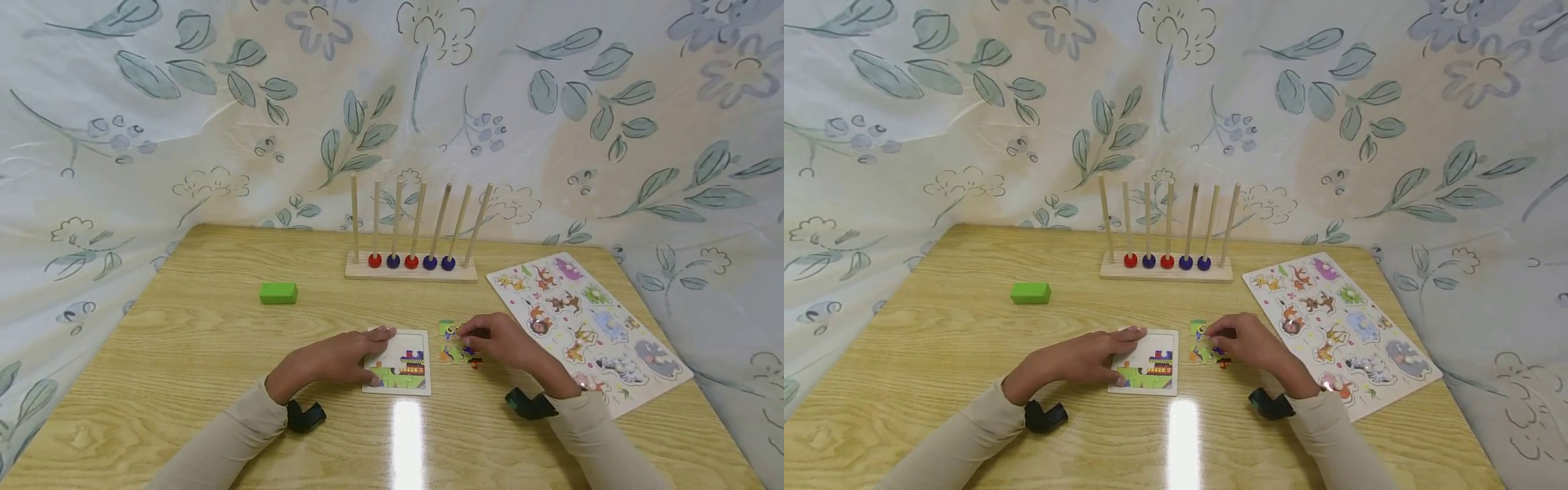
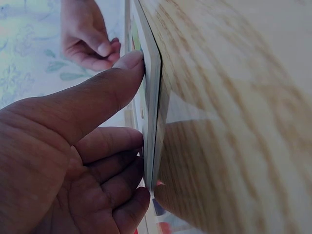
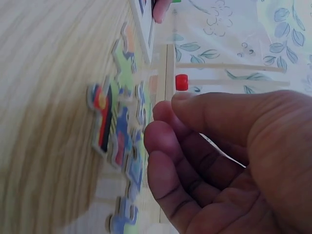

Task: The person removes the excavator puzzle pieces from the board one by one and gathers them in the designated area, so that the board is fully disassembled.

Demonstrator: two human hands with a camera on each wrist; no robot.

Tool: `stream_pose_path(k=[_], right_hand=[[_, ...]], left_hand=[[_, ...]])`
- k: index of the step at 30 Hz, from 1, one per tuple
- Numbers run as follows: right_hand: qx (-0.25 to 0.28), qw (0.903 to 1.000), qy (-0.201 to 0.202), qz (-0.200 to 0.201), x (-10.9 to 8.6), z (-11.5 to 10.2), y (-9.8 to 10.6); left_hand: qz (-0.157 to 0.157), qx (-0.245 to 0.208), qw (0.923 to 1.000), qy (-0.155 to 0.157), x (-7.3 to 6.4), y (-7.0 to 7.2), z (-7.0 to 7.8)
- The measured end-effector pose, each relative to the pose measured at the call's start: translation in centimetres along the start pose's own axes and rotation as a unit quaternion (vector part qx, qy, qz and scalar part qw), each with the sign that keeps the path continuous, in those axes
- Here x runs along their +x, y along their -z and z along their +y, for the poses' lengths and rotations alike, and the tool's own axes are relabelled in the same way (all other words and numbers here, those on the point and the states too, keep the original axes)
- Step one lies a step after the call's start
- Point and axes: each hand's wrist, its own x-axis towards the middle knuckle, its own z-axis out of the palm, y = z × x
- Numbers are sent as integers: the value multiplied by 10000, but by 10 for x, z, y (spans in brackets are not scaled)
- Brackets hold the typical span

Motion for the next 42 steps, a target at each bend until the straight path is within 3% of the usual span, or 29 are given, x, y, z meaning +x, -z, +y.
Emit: stream_pose_path(k=[16,42], right_hand=[[431,9981,-54,-443,11,-22,-18],[777,9938,296,-734,28,-43,-37]], left_hand=[[61,-40,10000,60,-1,-1,1],[142,132,9998,-66,1,-1,-1]])
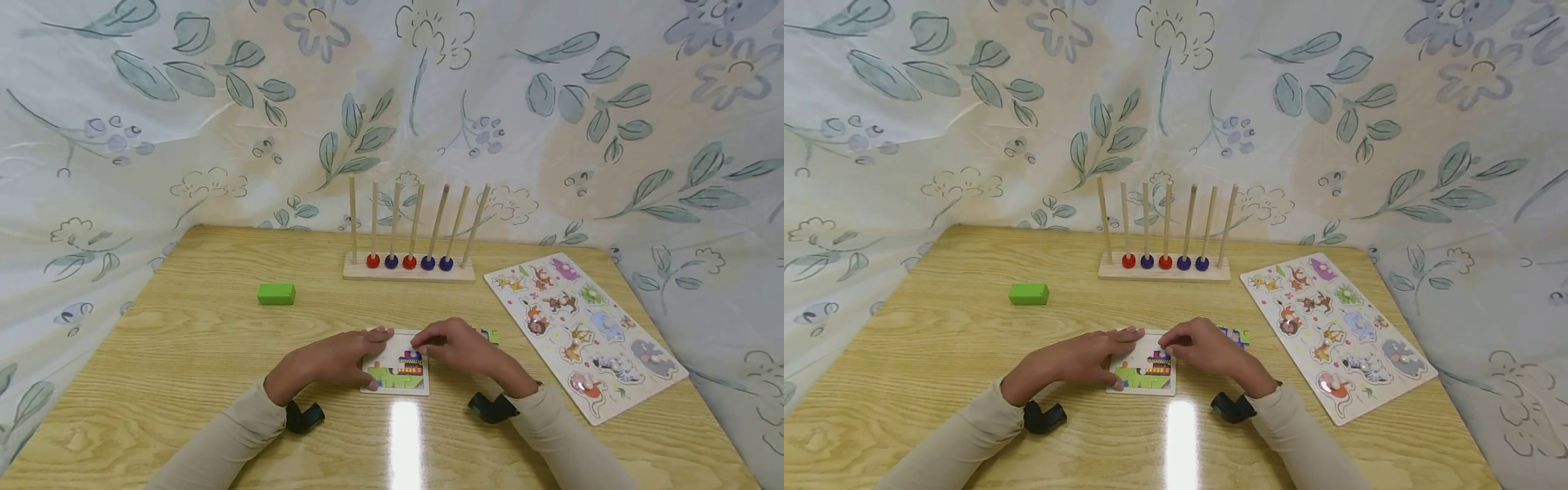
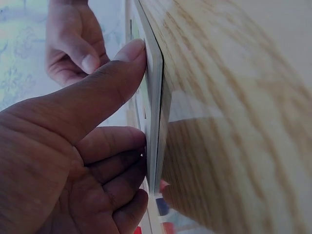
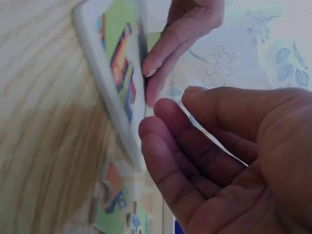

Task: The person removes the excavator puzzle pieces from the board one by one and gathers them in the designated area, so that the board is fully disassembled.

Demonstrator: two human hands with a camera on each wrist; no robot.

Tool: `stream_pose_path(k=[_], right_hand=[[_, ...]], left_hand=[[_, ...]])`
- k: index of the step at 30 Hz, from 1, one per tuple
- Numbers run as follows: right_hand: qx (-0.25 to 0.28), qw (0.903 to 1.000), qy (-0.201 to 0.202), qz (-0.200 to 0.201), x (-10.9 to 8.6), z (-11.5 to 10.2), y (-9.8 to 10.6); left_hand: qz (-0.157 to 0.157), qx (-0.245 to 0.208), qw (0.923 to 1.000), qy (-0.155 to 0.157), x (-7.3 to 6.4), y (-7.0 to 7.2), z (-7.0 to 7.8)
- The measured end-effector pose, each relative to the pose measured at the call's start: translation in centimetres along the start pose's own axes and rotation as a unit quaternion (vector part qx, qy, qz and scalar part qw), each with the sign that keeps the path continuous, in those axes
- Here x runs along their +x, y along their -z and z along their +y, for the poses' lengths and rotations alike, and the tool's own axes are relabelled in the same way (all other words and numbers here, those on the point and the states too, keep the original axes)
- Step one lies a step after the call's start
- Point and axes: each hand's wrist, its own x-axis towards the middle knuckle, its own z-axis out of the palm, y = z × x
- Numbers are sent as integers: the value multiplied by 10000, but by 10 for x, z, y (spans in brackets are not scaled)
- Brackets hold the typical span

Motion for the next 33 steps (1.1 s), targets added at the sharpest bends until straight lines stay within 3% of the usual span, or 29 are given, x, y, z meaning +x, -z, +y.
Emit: stream_pose_path(k=[11,33], right_hand=[[276,9994,-64,-188,2,-3,0],[304,9993,-42,-234,6,-6,-4]], left_hand=[[-2,0,10000,-5,0,1,0],[-87,-107,9999,100,-1,0,-1]])
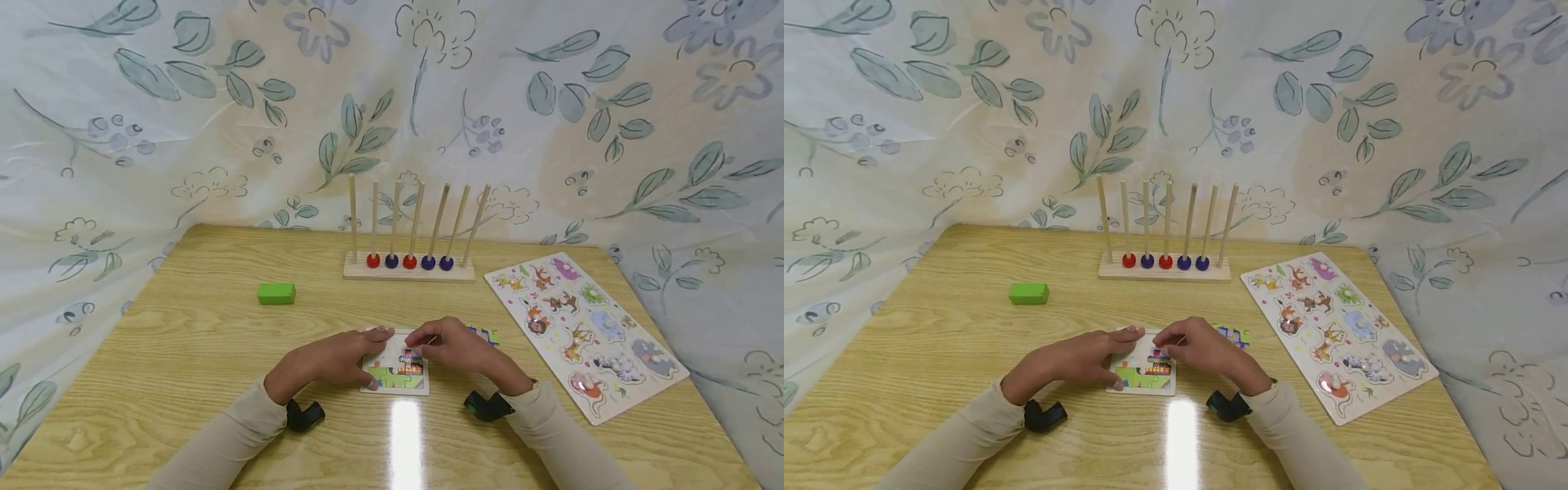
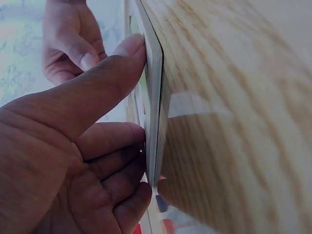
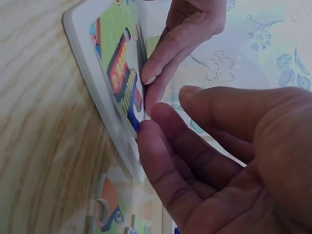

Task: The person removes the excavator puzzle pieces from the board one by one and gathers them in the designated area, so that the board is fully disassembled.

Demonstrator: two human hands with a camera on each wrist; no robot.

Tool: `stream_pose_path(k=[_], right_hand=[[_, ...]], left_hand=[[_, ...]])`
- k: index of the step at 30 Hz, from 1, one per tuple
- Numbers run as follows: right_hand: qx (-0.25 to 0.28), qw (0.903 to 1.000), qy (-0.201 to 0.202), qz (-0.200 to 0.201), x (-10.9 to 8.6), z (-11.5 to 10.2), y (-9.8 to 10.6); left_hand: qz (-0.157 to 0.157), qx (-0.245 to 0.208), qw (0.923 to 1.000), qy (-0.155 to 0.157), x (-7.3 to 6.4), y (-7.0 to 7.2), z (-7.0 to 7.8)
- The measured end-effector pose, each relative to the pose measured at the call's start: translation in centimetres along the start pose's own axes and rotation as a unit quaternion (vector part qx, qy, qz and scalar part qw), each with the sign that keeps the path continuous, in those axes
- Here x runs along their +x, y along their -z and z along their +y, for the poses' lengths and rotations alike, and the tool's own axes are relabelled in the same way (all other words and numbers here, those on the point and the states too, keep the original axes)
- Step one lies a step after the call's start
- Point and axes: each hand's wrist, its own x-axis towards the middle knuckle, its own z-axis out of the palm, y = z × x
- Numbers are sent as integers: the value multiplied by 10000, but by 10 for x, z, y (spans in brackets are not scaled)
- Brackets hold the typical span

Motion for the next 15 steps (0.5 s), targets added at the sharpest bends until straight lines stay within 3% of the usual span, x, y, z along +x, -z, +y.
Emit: stream_pose_path(k=[9,15], right_hand=[[-192,9998,-80,-35,3,-3,-1],[-189,9998,97,32,4,-2,-4]], left_hand=[[-5,-24,10000,7,1,0,0],[18,30,10000,-3,1,0,0]])
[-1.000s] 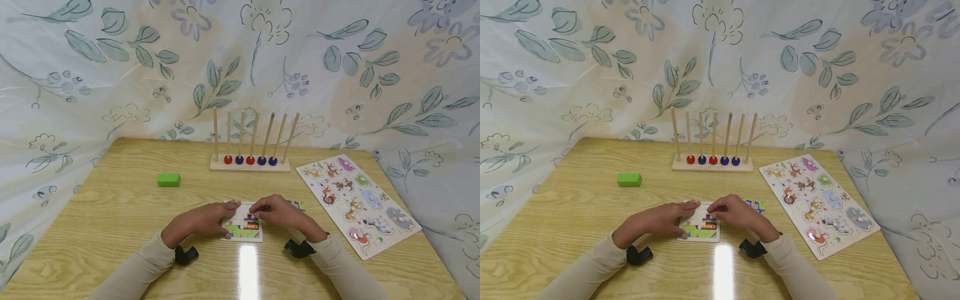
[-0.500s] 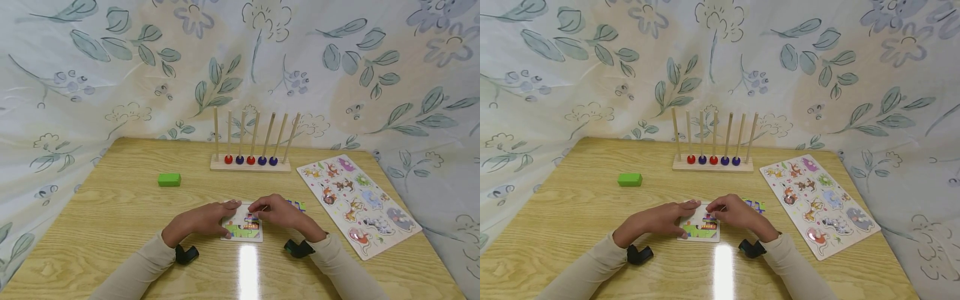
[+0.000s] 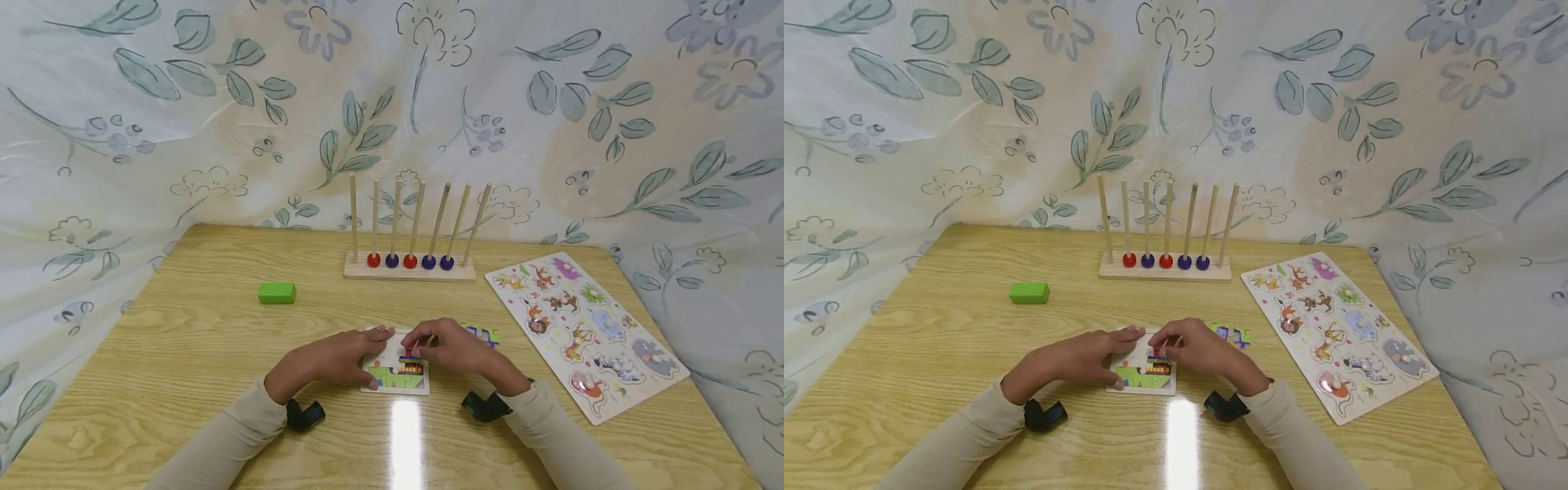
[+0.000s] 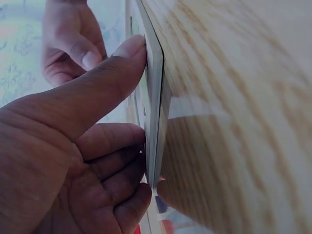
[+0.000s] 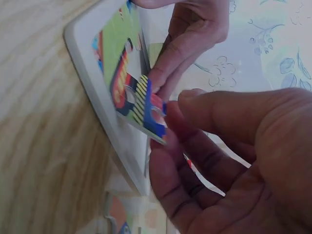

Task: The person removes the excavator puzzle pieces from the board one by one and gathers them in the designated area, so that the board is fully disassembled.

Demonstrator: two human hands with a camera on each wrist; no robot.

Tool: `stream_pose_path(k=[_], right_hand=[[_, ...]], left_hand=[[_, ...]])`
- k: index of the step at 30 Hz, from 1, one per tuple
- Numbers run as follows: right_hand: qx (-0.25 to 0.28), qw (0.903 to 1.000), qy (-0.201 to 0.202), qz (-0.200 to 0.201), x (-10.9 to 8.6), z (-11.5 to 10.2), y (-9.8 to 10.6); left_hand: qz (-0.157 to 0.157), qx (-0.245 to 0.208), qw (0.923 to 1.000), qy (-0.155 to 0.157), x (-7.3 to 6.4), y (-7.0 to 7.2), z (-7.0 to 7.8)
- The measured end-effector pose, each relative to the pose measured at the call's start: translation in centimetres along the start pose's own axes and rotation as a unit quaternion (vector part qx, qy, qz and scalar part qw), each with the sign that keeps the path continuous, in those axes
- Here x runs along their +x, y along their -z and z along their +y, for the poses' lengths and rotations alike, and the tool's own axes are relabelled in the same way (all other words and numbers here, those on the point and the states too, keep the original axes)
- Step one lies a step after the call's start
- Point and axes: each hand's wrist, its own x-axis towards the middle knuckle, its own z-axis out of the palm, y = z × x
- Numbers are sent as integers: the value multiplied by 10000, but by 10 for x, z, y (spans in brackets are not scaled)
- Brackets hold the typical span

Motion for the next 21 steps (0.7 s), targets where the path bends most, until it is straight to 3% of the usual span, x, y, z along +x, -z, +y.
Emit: stream_pose_path(k=[4,11,21], right_hand=[[11,9999,110,26,-1,0,-2],[51,9998,-62,-177,-2,-1,-4],[197,9997,-75,-101,-3,1,-6]], left_hand=[[4,24,10000,-55,0,1,0],[11,-2,9999,-102,-1,2,-1],[-7,45,9999,-121,0,1,-1]])
